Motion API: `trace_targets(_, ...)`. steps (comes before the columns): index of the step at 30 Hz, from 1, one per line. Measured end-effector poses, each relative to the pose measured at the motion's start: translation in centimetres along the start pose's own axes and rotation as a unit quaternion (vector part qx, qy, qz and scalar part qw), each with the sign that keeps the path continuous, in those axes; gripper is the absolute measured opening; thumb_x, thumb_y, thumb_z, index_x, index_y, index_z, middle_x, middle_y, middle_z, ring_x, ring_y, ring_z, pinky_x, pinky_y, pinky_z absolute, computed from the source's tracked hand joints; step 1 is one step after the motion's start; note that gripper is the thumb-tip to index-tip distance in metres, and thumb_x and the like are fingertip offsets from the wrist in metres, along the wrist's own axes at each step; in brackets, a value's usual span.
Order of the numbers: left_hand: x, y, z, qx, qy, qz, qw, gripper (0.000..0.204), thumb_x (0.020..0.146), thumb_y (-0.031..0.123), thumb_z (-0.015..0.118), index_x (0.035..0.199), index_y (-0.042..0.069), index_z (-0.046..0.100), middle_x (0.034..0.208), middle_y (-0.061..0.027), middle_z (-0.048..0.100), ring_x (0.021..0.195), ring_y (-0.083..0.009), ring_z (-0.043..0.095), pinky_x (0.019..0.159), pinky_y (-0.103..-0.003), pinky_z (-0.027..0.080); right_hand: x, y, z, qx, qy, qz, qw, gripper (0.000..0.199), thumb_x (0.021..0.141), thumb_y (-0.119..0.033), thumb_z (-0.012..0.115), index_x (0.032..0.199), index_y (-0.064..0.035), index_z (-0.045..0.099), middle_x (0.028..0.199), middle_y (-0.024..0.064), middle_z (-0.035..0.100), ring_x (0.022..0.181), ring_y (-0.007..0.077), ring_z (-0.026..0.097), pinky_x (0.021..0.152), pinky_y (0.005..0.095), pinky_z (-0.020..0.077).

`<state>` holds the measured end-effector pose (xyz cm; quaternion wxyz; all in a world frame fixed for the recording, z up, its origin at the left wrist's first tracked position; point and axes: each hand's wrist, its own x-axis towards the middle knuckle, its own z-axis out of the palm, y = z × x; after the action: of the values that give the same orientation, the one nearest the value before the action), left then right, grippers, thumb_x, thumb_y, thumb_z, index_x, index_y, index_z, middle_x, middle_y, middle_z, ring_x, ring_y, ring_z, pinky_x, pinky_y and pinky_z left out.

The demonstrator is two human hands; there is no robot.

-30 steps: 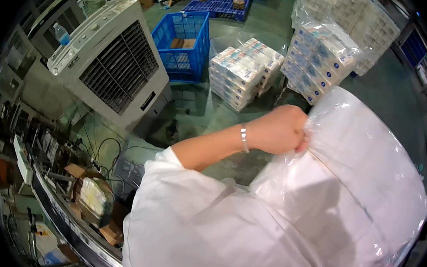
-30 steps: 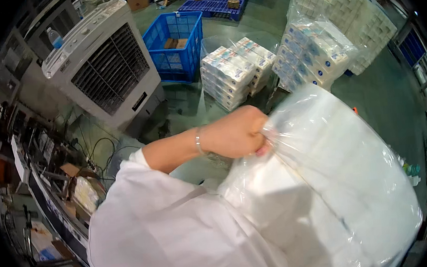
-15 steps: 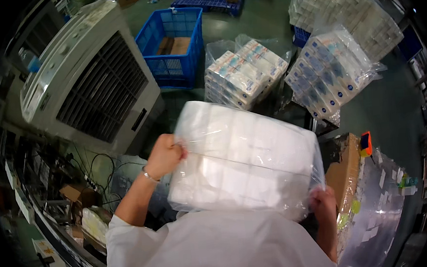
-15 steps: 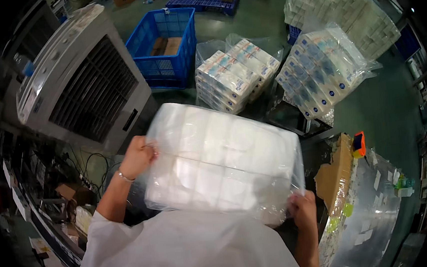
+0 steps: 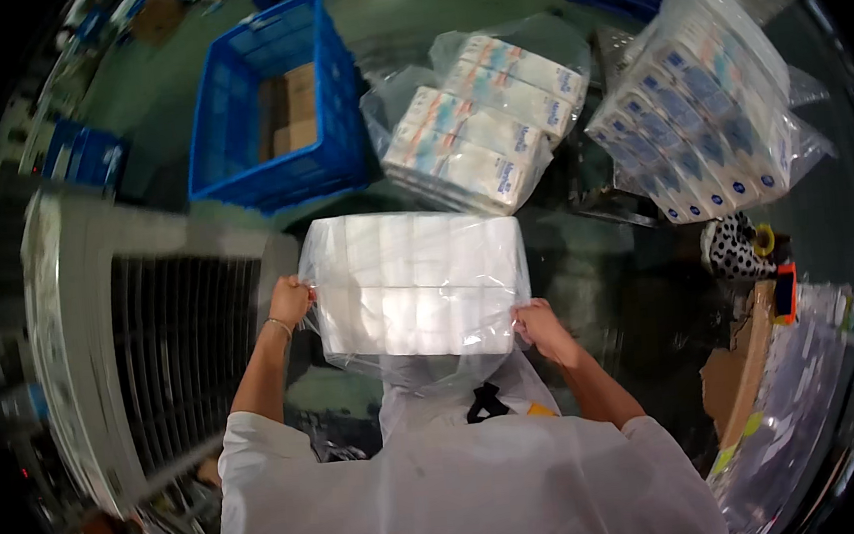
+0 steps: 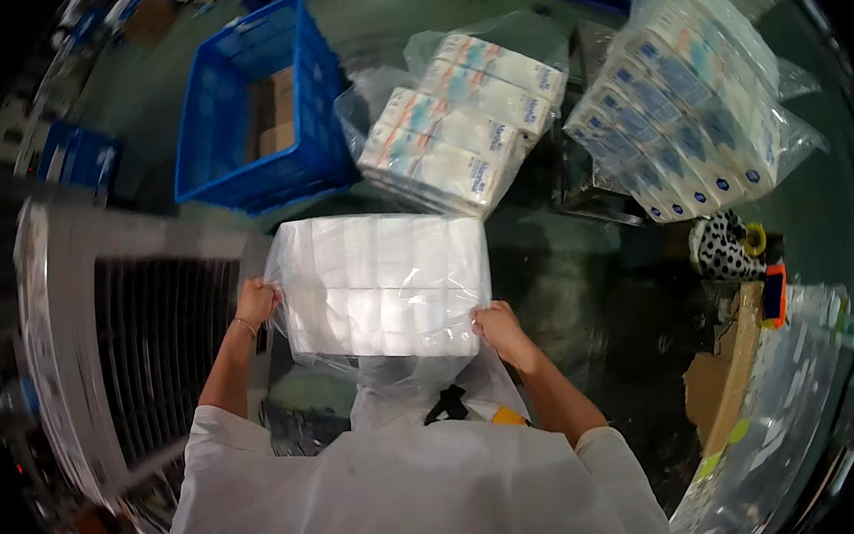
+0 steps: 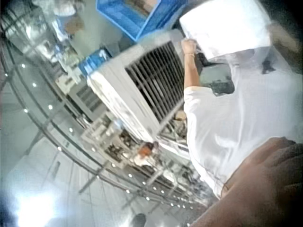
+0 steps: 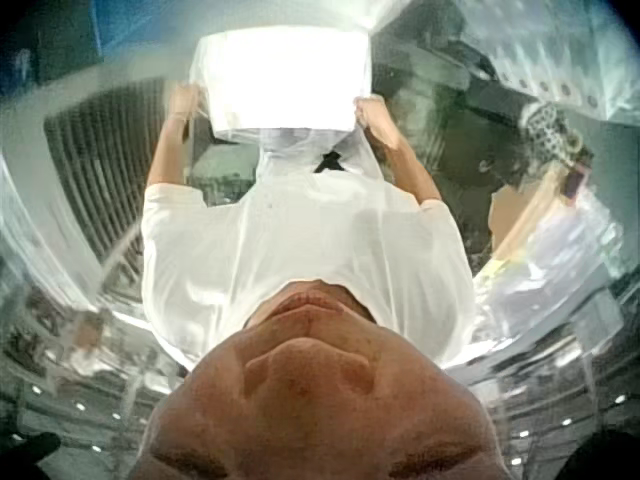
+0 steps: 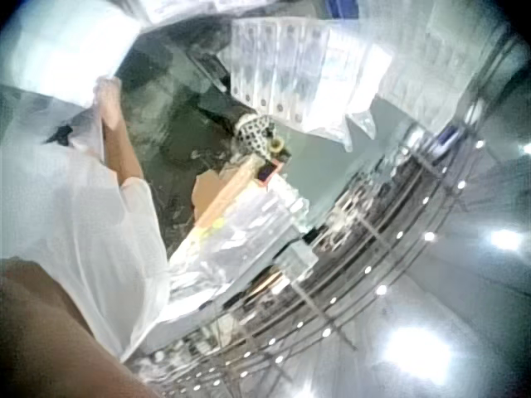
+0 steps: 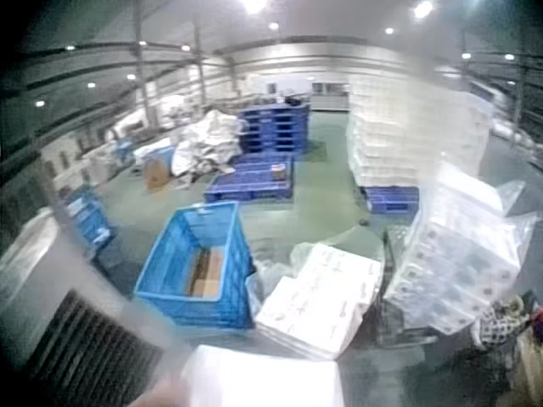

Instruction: The person places individual packs of tissue rolls into a large plastic bag, then pulls the bag shut and carries it away.

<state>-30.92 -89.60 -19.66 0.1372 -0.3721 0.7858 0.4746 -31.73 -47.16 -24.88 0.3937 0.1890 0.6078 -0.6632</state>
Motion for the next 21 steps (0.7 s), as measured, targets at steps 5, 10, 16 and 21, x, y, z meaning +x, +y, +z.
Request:
trace_targets(5,20.5,-2.7,1.0,0.443,-0.153,0.113,0.876,0.014,0.076,0.009,0.05,0.076,0.01,0.064,0.08,-0.009,0.061,0.079,-0.0219,0.054,0.071,-0.034,0.041,17.4,13.9,0.8,0.148,0.01,-0.114,0.982,0.012,0.074,-0.008,0.051,0.064,-0.0042,0.055,0.057,0.0025,0.048,0.046,0.0132,0.041,0.037,0.0265,0.0284)
trace_targets(10,34.2,-3.0,7.8,0.76,-0.256,0.214,0.558,0.022,0.082,0.018,0.048,0.091,0.013,0.067,0.103,-0.0092,0.059,0.1,-0.0228,0.052,0.077,-0.032,0.043,22.5,7.5,6.6,0.103,0.176,0.178,0.963,0.014,0.077,-0.004,0.046,0.072,-0.0035,0.059,0.063,0.0084,0.051,0.056,0.017,0.05,0.046,0.0311,0.0371)
trace_targets(16,39.9,-5.0,8.8,0.529,-0.282,0.186,0.779,0.015,0.076,0.015,0.052,0.073,0.004,0.061,0.069,-0.0088,0.061,0.057,-0.0218,0.056,0.048,-0.03,0.043,21.5,5.9,8.6,0.165,0.213,0.133,0.954,0.017,0.081,-0.01,0.045,0.079,0.0011,0.059,0.07,0.0128,0.058,0.054,0.0189,0.054,0.045,0.0315,0.0417)
trace_targets(21,32.7,-3.6,6.6,-0.119,-0.138,-0.084,0.98,0.019,0.076,0.025,0.055,0.073,0.007,0.054,0.06,-0.0056,0.051,0.045,-0.0137,0.044,0.039,-0.024,0.037,8.4,4.1,8.8,0.02,0.252,-0.046,0.966,0.026,0.084,-0.016,0.041,0.096,0.0018,0.056,0.069,0.011,0.059,0.047,0.0148,0.05,0.045,0.03,0.0415)
